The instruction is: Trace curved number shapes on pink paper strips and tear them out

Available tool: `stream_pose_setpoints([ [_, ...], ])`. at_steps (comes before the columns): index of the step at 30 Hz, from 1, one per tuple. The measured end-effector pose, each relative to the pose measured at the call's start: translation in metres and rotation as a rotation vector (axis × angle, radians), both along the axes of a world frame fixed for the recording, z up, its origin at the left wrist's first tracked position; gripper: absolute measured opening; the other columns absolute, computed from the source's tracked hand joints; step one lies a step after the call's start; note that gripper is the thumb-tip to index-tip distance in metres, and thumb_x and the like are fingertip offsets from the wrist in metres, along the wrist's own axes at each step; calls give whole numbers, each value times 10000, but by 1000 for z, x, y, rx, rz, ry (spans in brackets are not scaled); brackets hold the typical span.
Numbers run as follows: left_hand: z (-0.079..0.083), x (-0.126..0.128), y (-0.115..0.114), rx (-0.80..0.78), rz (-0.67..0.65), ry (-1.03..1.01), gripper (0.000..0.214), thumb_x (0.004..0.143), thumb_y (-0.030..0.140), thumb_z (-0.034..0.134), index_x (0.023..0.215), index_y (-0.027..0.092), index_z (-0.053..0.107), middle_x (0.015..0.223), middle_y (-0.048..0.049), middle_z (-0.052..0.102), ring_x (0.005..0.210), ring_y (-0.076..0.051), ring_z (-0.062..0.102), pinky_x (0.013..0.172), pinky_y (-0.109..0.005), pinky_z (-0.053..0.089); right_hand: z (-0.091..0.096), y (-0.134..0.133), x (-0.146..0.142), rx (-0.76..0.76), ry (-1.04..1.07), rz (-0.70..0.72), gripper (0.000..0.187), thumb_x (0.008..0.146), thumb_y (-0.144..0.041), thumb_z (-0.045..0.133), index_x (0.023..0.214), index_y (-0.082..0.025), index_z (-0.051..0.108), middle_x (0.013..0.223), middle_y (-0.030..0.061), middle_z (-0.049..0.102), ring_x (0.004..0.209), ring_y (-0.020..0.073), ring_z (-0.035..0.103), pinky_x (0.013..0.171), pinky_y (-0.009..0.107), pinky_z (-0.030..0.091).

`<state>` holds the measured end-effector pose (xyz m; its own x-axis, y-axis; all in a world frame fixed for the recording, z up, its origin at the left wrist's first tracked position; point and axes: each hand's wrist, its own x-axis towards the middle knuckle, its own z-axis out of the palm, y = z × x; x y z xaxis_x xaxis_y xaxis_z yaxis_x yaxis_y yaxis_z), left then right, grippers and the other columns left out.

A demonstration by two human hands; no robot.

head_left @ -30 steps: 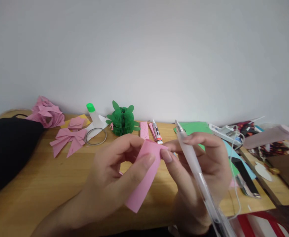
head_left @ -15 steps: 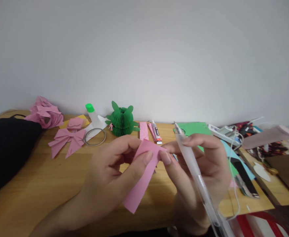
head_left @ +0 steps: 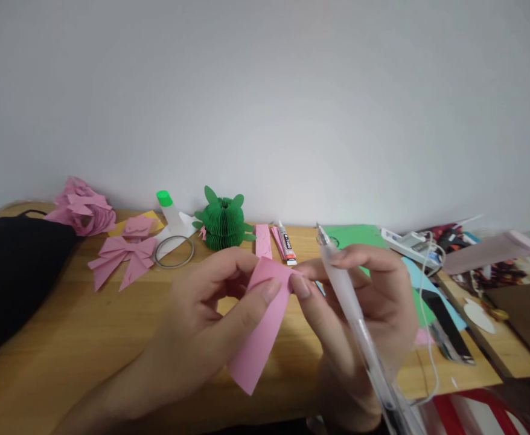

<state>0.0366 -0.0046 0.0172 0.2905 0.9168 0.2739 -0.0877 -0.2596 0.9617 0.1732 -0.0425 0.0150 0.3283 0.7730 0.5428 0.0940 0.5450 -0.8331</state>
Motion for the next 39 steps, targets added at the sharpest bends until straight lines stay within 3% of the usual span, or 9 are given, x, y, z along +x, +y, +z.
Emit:
stream_pose_setpoints([
  [6,-1,-5,3,44,72,-33,109,868,215,659,783,274,692,695,94,664,629,-30,612,580,-52,479,-1,1,6,-29,-27,52,381,809,-27,713,1028,-310,581,807,-32,694,647,131,690,565,241,610],
  [14,3,-3,1,-126,23,-123,146,846,223,686,702,212,704,648,51,656,605,-50,582,554,-90,459,-2,5,14,2,-126,100,386,800,-3,696,1031,-281,559,805,-50,673,630,106,685,561,209,607],
  [24,-5,-6,8,56,85,-41,190,864,184,617,723,238,733,637,57,658,589,-65,538,528,-135,419,0,7,15,14,-160,66,378,770,13,713,987,-266,581,830,-51,647,694,86,697,639,186,617],
  [39,-3,-4,6,86,151,-40,197,850,182,634,690,244,730,570,65,633,522,-74,513,471,-170,399,2,9,18,-19,-140,104,356,775,-7,728,962,-266,572,768,-79,679,642,68,680,596,164,593],
])
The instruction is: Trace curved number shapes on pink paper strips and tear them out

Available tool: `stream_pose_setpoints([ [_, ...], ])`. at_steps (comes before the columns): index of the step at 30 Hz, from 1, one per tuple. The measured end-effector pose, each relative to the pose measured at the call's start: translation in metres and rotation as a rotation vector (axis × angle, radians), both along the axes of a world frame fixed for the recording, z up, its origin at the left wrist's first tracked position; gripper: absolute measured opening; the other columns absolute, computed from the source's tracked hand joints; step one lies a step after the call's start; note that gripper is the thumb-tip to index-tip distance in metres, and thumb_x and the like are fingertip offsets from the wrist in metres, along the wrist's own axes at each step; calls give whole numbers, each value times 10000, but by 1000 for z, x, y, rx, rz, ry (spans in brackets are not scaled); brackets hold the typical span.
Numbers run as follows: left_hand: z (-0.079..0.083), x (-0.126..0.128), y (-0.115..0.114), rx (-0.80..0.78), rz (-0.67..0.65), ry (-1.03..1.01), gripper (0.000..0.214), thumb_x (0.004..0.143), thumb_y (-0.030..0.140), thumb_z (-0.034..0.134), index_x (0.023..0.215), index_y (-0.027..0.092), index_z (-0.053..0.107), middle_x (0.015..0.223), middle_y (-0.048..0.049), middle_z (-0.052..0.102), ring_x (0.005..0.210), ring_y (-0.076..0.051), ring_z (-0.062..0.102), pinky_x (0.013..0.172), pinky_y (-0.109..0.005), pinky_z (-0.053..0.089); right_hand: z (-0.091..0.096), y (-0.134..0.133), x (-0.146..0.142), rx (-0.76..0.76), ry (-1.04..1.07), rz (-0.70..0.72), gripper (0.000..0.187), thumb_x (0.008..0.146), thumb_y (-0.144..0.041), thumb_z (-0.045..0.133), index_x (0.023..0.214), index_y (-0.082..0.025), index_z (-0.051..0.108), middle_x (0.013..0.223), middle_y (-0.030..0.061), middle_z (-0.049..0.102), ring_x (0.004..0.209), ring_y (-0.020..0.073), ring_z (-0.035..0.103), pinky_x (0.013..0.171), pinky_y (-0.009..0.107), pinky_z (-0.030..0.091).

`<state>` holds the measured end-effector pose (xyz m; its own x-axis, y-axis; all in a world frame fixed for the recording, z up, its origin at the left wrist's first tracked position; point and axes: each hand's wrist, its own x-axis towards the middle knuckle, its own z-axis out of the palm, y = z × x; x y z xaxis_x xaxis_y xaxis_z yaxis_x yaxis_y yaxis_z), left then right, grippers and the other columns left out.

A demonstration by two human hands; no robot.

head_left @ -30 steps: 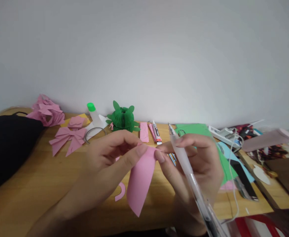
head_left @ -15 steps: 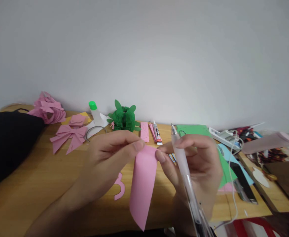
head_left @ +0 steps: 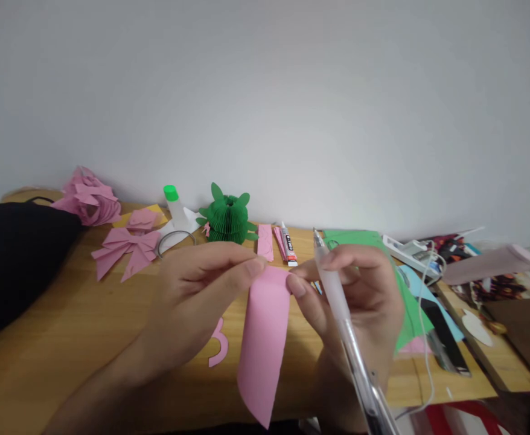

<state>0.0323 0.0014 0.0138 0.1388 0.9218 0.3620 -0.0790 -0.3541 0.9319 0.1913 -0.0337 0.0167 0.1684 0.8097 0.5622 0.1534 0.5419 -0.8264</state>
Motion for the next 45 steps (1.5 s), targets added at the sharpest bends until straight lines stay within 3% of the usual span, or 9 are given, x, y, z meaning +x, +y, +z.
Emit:
stream_pose_setpoints([
  [7,4,1,4,-64,-166,-11,107,863,228,659,805,245,747,739,22,734,677,-119,663,601,-191,528,0,-1,1,-12,0,-47,356,771,-20,737,952,-278,571,754,-69,677,646,100,686,578,212,600],
  [10,5,3,3,-102,-235,32,51,809,224,694,763,228,715,698,18,705,647,-128,655,557,-195,516,-1,0,1,-12,19,-47,352,766,-22,738,946,-282,582,797,-57,670,663,104,696,590,220,609],
  [15,3,6,2,-201,-228,57,177,845,313,655,703,208,645,682,1,704,495,-98,549,390,-171,395,-1,1,0,5,29,-42,347,772,-32,741,951,-281,580,778,-59,683,670,109,696,598,225,609],
  [23,2,5,4,-168,-207,127,148,854,281,614,723,218,643,583,50,634,482,-83,498,450,-175,397,-4,3,4,53,-38,-59,342,749,-44,759,950,-267,596,804,-54,675,689,111,689,641,245,619],
  [33,3,-7,19,-22,-273,413,216,849,284,580,675,185,659,592,32,580,547,-96,512,487,-180,370,-1,11,21,-48,-296,128,306,783,-76,735,971,-259,576,796,-62,673,690,99,682,644,230,586],
  [41,2,-2,19,-63,-339,447,255,847,291,579,617,182,598,532,45,498,490,-91,460,444,-200,287,1,8,22,-84,-218,128,312,760,-55,745,936,-260,589,784,-68,676,679,92,673,647,225,567],
  [45,1,-6,21,-45,-313,413,257,828,272,589,587,180,591,519,46,478,478,-82,423,434,-191,281,5,7,25,-96,-177,46,305,755,-58,752,914,-260,588,740,-70,685,629,92,668,586,209,557],
])
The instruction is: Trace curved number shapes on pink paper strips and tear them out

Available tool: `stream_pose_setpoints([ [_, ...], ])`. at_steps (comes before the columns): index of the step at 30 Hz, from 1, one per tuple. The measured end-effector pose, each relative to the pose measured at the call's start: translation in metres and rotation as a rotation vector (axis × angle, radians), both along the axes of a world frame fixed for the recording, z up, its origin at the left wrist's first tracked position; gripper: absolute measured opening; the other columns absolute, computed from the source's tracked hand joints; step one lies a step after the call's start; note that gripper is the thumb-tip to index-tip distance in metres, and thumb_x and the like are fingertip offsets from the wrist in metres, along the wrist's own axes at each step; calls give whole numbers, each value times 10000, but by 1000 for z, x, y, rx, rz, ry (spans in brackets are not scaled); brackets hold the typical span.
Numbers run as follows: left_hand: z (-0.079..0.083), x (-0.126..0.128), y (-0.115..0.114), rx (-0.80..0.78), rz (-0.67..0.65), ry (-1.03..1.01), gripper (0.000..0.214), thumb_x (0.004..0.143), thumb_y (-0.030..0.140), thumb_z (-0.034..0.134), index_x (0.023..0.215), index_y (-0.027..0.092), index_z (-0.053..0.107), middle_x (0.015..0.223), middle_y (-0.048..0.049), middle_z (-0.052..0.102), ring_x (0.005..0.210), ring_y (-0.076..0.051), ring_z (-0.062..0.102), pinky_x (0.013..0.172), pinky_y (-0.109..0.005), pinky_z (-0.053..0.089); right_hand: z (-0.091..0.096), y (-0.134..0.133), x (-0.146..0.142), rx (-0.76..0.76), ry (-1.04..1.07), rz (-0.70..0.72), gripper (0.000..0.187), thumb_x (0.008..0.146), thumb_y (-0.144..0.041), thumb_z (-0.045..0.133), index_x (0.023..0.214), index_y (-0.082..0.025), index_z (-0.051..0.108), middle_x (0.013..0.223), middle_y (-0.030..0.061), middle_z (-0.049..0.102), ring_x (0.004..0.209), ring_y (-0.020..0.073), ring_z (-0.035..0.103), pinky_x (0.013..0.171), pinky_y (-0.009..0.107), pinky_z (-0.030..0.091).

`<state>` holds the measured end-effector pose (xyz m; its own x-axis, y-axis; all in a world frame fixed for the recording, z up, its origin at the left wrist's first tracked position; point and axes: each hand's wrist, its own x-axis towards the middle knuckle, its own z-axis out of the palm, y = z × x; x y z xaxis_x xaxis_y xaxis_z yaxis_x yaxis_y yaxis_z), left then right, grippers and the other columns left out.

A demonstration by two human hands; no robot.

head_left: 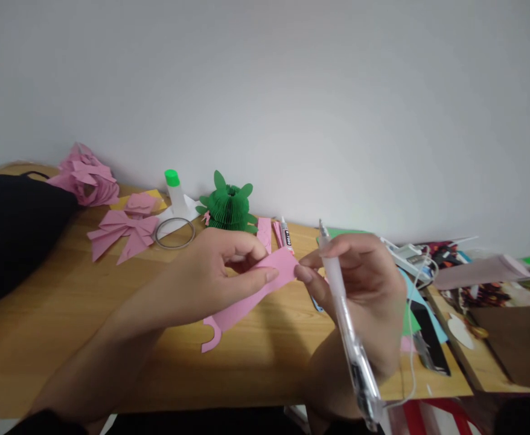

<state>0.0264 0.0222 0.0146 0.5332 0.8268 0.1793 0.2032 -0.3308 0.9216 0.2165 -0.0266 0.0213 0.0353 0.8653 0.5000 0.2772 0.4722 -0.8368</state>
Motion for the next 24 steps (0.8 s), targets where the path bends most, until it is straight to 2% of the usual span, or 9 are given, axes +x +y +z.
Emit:
stream_pose_setpoints([
  [5,5,-4,1,-14,-2,-54,228,821,268,588,620,179,646,536,27,555,477,-89,448,419,-183,307,3,-3,10,30,51,-87,317,732,-67,777,909,-264,605,735,-56,693,629,114,676,548,227,561],
  [14,3,-7,2,86,22,0,234,843,278,564,659,185,676,574,13,603,507,-103,511,459,-188,346,3,-3,13,40,60,-83,332,733,-60,780,914,-280,608,722,-60,694,616,115,668,524,230,547],
  [24,5,-5,1,179,78,-35,212,869,241,525,704,195,650,627,24,605,566,-111,530,511,-197,378,2,-5,6,126,69,-140,373,737,-15,759,938,-292,610,760,-60,702,668,121,694,601,252,596],
])
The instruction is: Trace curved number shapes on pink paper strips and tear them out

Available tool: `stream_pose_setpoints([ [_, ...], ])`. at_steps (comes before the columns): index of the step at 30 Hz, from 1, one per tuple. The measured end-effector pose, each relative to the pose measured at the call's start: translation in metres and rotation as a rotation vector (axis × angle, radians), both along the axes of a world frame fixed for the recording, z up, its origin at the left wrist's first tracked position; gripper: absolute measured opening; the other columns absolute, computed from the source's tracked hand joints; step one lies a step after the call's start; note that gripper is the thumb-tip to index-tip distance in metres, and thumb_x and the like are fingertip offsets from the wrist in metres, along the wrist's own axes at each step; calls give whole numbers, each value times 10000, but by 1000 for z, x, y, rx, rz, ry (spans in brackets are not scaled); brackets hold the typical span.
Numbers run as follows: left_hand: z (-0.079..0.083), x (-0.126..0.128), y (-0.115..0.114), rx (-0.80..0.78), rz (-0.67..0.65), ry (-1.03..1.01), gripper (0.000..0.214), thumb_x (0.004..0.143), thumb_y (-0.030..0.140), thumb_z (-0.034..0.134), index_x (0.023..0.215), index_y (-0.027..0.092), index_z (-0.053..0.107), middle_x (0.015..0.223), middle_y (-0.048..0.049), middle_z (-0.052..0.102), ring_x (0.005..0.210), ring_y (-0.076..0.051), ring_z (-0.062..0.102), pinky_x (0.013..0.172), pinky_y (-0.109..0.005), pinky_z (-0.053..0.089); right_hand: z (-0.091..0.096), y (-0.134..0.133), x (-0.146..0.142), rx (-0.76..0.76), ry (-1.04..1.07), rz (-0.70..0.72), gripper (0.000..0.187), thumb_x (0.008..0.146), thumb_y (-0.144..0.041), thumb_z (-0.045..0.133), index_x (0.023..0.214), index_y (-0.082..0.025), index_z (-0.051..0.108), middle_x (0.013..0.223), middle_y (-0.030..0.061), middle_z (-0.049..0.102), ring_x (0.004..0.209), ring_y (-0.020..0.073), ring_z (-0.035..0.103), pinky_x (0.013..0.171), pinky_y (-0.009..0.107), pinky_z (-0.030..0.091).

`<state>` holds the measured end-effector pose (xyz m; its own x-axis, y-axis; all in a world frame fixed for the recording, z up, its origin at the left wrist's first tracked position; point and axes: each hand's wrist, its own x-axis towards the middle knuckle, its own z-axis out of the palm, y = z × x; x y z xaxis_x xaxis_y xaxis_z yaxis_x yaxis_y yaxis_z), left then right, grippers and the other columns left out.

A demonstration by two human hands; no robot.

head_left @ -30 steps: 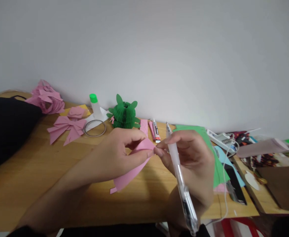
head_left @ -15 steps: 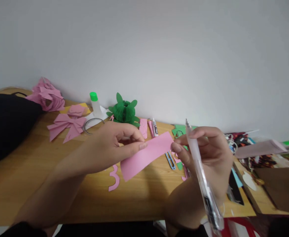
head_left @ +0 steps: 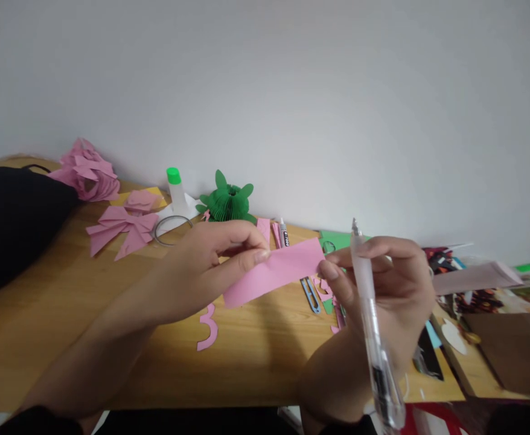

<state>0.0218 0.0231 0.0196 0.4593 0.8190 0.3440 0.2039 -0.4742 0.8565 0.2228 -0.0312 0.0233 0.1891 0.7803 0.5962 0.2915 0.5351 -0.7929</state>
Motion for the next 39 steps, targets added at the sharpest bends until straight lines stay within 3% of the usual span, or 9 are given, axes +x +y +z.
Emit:
stream_pose_setpoints([
  [11,11,-3,-12,161,14,79,236,912,177,464,747,163,633,621,51,578,575,-78,513,560,-191,383,2,-6,-2,69,-10,-10,382,734,-5,748,945,-285,596,770,-48,692,654,135,686,585,271,590],
  [17,9,-8,-8,165,-42,168,242,916,152,436,746,166,607,676,46,597,608,-82,515,565,-198,373,13,-1,4,-155,-64,145,315,800,-115,732,996,-287,554,782,-38,699,668,128,676,574,254,563],
  [24,8,-5,-9,182,-109,244,248,911,134,452,704,165,584,615,55,546,566,-75,455,546,-208,329,42,7,-6,-367,-385,317,286,809,-125,684,995,-260,513,777,-49,694,680,117,662,588,248,509],
  [28,10,-4,-13,202,-132,278,271,922,153,437,685,166,567,597,49,516,547,-84,421,530,-219,310,46,8,-12,-407,-468,340,296,786,-95,668,980,-247,503,716,-65,656,666,112,652,573,230,482],
  [39,7,-3,-17,145,-125,338,265,918,172,415,698,171,563,642,34,561,581,-97,465,556,-247,319,42,6,-12,-478,-430,405,344,749,-40,638,979,-245,485,709,-78,642,676,94,627,585,202,486],
])
